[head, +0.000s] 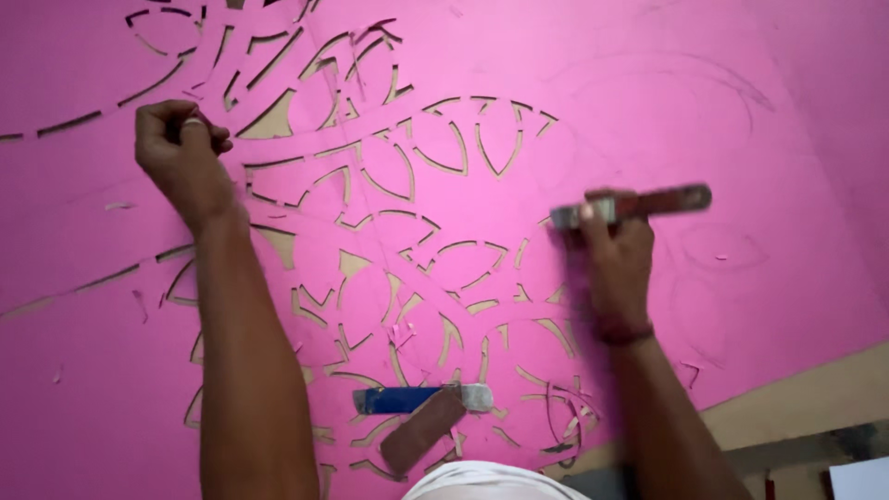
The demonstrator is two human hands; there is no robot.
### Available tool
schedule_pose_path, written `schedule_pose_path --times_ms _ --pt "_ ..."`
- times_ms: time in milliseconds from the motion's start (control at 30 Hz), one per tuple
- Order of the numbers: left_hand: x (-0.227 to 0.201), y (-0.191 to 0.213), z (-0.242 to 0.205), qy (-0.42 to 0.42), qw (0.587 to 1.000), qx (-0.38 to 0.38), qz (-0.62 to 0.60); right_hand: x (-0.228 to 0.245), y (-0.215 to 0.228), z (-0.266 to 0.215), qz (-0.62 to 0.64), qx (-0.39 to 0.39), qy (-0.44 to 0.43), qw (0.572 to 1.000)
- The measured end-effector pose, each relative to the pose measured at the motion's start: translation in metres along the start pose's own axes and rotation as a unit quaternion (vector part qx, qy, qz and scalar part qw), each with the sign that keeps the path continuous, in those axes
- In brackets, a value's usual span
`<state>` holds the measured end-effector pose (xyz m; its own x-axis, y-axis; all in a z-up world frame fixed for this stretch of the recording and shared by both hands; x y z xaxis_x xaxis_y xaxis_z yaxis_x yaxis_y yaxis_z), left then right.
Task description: The person carves an intricate pattern into a pink board using a handheld knife.
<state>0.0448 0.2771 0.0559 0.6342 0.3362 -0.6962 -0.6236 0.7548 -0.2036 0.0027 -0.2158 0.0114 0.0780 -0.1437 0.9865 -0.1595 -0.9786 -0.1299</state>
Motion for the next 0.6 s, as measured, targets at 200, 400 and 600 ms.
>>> schedule_pose_path --times_ms 200,400,600 --pt "-0.042 0.002 -0.034 -0.013 0.985 0.116 0.124 -0.03 0.038 -0.063 -0.067 -0.009 -0.056 0.996" --pt "-0.064 -0.002 -0.041 -0.029 0.979 0.131 0.156 0.002 0.157 -0.078 -0.115 -0.223 0.085 0.964" --pt "-0.096 -0.067 -0.061 -0.099 0.953 0.229 0.17 0.002 0.196 -0.092 -0.143 -0.225 0.143 0.953"
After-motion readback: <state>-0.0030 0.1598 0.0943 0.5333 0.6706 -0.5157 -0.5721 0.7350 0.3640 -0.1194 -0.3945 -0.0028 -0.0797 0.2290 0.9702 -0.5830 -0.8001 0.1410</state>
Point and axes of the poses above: each hand's wrist, its own z-axis towards the middle knuckle, its own y-axis out of the back of the hand, x = y × z, the point moved 6 cm from there along z, towards the middle knuckle, and after that the axes turned 14 degrees about -y, right-handed, at the moved point
